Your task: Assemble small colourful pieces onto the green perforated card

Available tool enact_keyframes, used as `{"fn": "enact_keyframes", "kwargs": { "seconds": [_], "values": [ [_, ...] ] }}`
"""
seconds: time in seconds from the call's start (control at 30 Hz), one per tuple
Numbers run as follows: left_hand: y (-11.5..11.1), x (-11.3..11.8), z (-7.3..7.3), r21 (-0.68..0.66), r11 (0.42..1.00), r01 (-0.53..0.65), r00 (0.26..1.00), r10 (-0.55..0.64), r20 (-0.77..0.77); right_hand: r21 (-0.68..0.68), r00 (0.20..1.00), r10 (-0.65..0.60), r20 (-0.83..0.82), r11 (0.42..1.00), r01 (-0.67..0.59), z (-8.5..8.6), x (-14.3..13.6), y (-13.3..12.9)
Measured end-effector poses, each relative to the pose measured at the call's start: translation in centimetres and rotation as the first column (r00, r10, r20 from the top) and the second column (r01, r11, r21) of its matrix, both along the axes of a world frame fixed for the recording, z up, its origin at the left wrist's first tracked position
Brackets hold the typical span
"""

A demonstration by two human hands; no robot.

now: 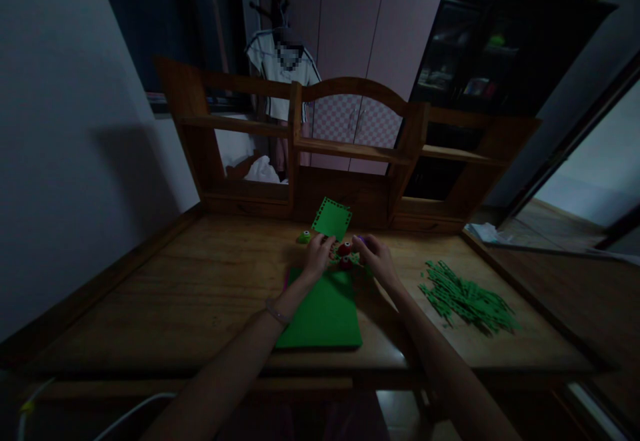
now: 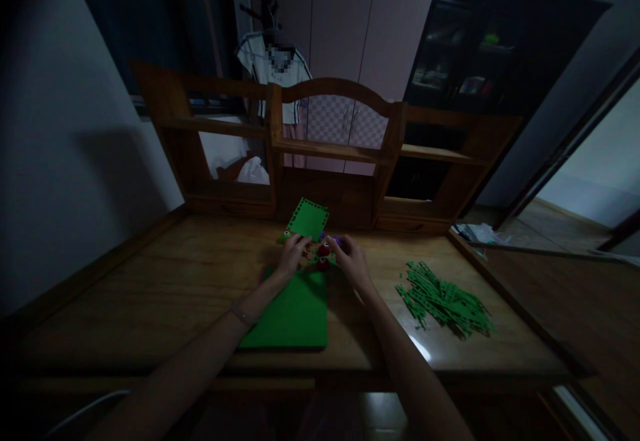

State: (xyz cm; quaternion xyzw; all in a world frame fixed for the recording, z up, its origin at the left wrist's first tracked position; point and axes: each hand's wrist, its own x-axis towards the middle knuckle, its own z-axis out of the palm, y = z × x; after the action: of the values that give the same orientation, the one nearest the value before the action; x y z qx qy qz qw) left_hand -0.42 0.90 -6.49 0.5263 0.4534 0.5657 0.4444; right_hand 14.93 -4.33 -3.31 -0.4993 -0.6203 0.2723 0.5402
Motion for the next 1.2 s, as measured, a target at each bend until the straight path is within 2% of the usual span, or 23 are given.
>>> {"fn": "enact_keyframes", "kwargs": {
  "seconds": [0.1,0.2,0.3,0.37,0.43,0.57,0.83,1.0,1.2],
  "values": [
    [-0.1,0.0,0.1,0.011,1.000,0.005,1.000,-0.005,-0.006,-0.010,0.997,0.003,-0.071,1.000,-0.004,0.1,0.0,-0.1],
    [-0.3,-0.1,0.3,-0.012,0.999,0.031,0.999,-0.031,-0.030,-0.089,0.972,0.028,-0.232,0.995,-0.050,-0.1,0.3,0.5],
    [-0.5,0.0,0.4,-0.039,0.998,0.047,0.998,-0.049,-0.051,-0.190,0.869,0.019,-0.495,0.973,-0.130,-0.1,0.9,1.4],
    [-0.6,0.1,0.6,-0.043,0.997,0.062,0.996,-0.065,-0.054,-0.192,0.787,0.016,-0.617,0.966,-0.170,0.2,1.3,1.9],
    [-0.7,0.1,0.6,-0.029,0.997,0.078,0.995,-0.079,-0.054,-0.165,0.738,0.035,-0.674,0.967,-0.197,0.5,1.6,2.0],
    [-0.6,0.2,0.5,0.019,0.996,0.088,0.993,-0.086,-0.083,-0.112,0.683,0.102,-0.724,0.958,-0.262,0.8,1.6,1.9],
    [-0.4,0.4,-0.1,0.123,0.989,0.083,0.968,-0.051,-0.244,-0.115,0.580,0.101,-0.808,0.939,-0.323,0.7,1.6,1.9],
    [-0.6,0.6,-0.1,0.126,0.985,0.119,0.955,-0.079,-0.286,-0.102,0.576,0.120,-0.809,0.936,-0.337,0.7,1.8,1.8],
    [-0.7,0.7,-0.1,0.141,0.979,0.146,0.936,-0.091,-0.339,-0.102,0.586,0.098,-0.804,0.949,-0.298,0.5,1.7,2.0]
  ]
}}
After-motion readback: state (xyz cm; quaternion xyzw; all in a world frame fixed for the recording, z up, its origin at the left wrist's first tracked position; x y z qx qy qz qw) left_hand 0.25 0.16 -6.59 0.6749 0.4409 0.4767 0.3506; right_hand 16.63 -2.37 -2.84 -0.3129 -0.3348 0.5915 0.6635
